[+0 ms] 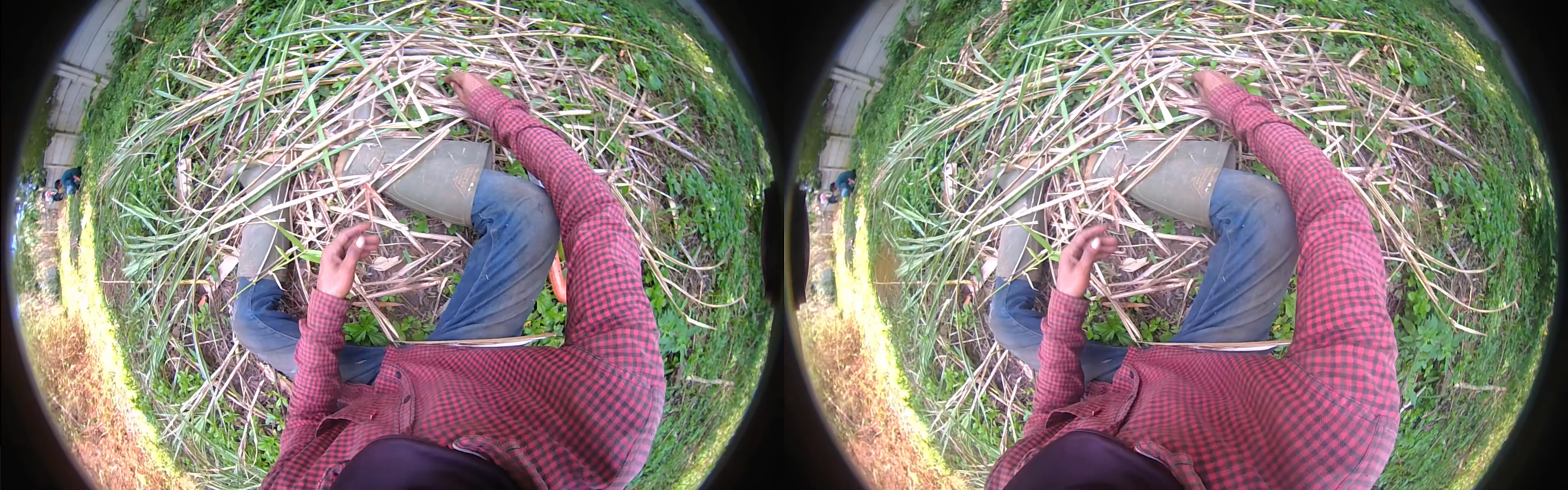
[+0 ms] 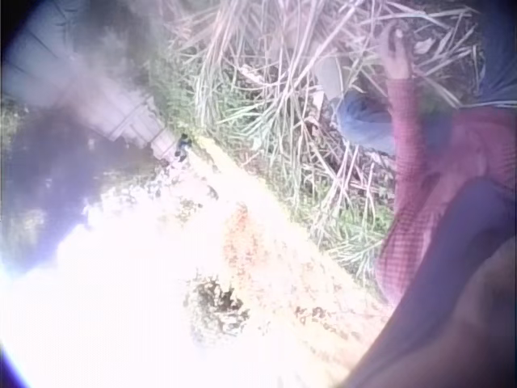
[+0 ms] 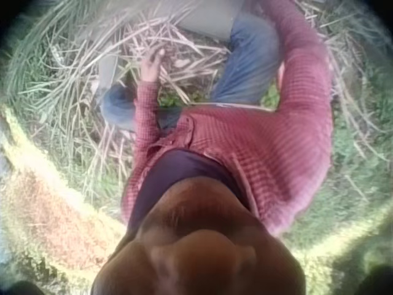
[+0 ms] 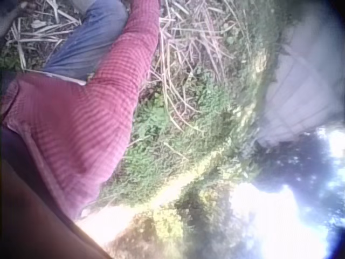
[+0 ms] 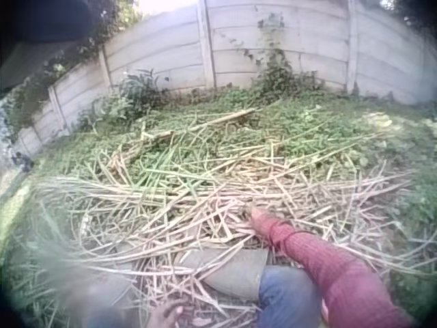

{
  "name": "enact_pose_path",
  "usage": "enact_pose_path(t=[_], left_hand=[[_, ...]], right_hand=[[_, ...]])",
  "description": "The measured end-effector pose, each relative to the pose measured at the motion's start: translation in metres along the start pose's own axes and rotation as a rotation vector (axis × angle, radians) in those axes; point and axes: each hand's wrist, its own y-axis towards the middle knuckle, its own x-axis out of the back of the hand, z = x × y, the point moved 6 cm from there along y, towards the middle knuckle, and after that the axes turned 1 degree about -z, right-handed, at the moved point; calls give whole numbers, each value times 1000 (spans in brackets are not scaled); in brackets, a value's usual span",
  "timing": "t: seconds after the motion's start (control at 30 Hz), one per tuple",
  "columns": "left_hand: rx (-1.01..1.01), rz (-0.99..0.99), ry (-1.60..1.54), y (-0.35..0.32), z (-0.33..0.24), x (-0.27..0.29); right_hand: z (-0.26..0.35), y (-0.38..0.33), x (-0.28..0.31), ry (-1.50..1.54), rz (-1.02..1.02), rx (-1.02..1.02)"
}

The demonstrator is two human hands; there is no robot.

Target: The person sits on the ground and uses a knife to cut long, thin sticks into smaller pieces. They repeatedly pick up sticks, position them, and slice them with the blade, accumulating a pile of cut fragments.

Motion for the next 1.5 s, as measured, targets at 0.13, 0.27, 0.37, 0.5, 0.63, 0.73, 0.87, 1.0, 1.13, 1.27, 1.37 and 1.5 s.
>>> enact_pose_path(t=[0.13, 0.27, 0.37, 0.5, 0.63, 0.73, 0.87, 1.0, 1.13, 1.27, 1.37, 1.5], left_hand=[[68, -329, 82, -63, 77, 65], [120, -471, 435, -124, 146, 102], [164, -388, 513, -104, 137, 75], [202, -288, 705, -95, 135, 67], [231, -308, 704, -93, 125, 68], [241, -309, 668, -94, 134, 69], [195, -301, 538, -92, 127, 69], [-34, -396, 158, -85, 78, 78], [-399, -544, -202, -46, -35, 99], [-266, -617, -512, 21, -47, 150], [-141, -389, -933, 68, -56, 121], [-134, -345, -1073, 80, -57, 91]], right_hand=[[-20, 60, -31, -288, 60, -74], [-2, 52, -59, -437, 110, -171], [1, 41, -56, -554, 224, -243], [-2, 42, -48, -601, 251, -213], [4, 45, -20, -535, 317, -261], [31, 40, 14, -407, 198, -170], [82, -5, 79, -741, -275, 270], [147, -53, 135, -419, -194, 201], [193, -127, 167, -462, -326, 397], [170, -173, 170, -311, -178, 364], [136, -210, 158, -78, -87, 232], [130, -247, 150, -66, -89, 166]])
